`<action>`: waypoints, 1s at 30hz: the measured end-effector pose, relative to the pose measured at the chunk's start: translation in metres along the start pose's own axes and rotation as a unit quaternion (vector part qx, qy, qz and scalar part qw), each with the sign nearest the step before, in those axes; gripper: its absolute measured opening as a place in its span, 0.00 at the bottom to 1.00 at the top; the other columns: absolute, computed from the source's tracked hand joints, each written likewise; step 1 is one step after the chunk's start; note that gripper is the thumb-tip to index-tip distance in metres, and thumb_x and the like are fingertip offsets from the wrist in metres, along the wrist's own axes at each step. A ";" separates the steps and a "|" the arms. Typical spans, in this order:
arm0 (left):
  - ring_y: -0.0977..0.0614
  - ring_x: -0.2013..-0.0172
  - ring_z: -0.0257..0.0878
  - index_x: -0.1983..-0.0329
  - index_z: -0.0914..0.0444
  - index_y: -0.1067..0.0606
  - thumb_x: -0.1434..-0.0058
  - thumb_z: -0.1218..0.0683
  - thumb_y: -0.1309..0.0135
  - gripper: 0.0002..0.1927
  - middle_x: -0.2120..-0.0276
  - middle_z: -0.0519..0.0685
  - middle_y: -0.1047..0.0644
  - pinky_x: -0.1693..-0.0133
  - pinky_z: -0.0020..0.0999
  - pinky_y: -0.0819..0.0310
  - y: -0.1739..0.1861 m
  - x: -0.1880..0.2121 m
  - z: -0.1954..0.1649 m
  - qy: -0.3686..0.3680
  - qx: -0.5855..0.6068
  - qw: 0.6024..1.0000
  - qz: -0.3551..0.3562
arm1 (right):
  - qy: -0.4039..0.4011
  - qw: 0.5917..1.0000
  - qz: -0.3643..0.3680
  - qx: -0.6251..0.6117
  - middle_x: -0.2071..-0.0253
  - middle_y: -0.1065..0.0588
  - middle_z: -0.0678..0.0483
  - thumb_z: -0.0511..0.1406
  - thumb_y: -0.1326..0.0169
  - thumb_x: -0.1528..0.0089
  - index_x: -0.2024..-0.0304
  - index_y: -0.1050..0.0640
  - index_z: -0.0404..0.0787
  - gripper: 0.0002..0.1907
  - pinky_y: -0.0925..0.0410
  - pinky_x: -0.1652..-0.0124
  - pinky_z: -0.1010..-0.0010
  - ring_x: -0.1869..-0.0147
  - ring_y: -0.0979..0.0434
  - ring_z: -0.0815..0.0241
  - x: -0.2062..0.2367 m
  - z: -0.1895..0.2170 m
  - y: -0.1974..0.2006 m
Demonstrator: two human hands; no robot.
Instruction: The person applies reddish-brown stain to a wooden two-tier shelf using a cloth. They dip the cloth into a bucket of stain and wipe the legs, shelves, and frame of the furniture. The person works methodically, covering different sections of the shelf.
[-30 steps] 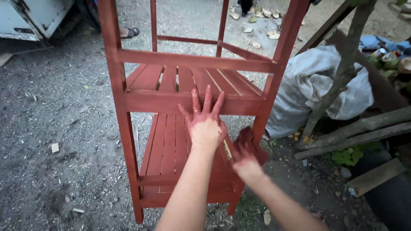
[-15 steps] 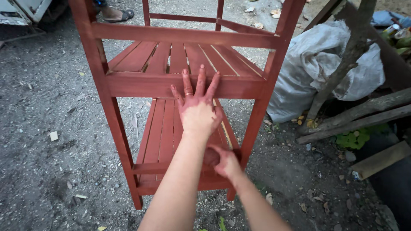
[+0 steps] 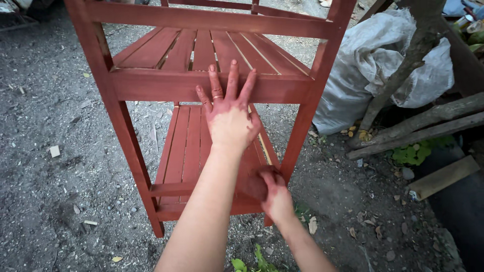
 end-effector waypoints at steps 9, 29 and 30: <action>0.58 0.24 0.62 0.23 0.40 0.43 0.52 0.54 0.46 0.49 0.22 0.46 0.50 0.30 0.72 0.66 0.003 0.001 -0.002 -0.006 0.014 1.000 0.019 | 0.017 0.998 0.046 0.028 0.40 0.30 0.36 0.32 0.40 0.48 0.37 0.35 0.45 0.36 0.29 0.45 0.50 0.43 0.24 0.32 -0.038 -0.015 -0.019; 0.59 0.25 0.63 0.23 0.40 0.44 0.53 0.53 0.44 0.51 0.22 0.46 0.51 0.30 0.72 0.64 0.001 0.003 0.000 -0.006 -0.005 1.000 0.023 | -0.037 0.973 0.172 0.150 0.51 0.24 0.43 0.30 0.37 0.52 0.35 0.38 0.57 0.45 0.26 0.53 0.49 0.51 0.20 0.39 -0.051 0.009 0.005; 0.59 0.25 0.63 0.23 0.40 0.44 0.54 0.53 0.44 0.51 0.23 0.47 0.51 0.31 0.72 0.64 0.000 0.003 0.001 -0.005 -0.004 1.000 0.028 | -0.022 0.973 0.169 0.155 0.53 0.23 0.44 0.30 0.39 0.50 0.35 0.38 0.56 0.42 0.26 0.54 0.49 0.52 0.19 0.39 -0.052 0.005 0.001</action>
Point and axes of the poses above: each hand's wrist, its own x-axis away from the middle knuckle, its own y-axis out of the back of the hand, z = x × y, the point moved 1 cm from there along -x, towards the middle knuckle
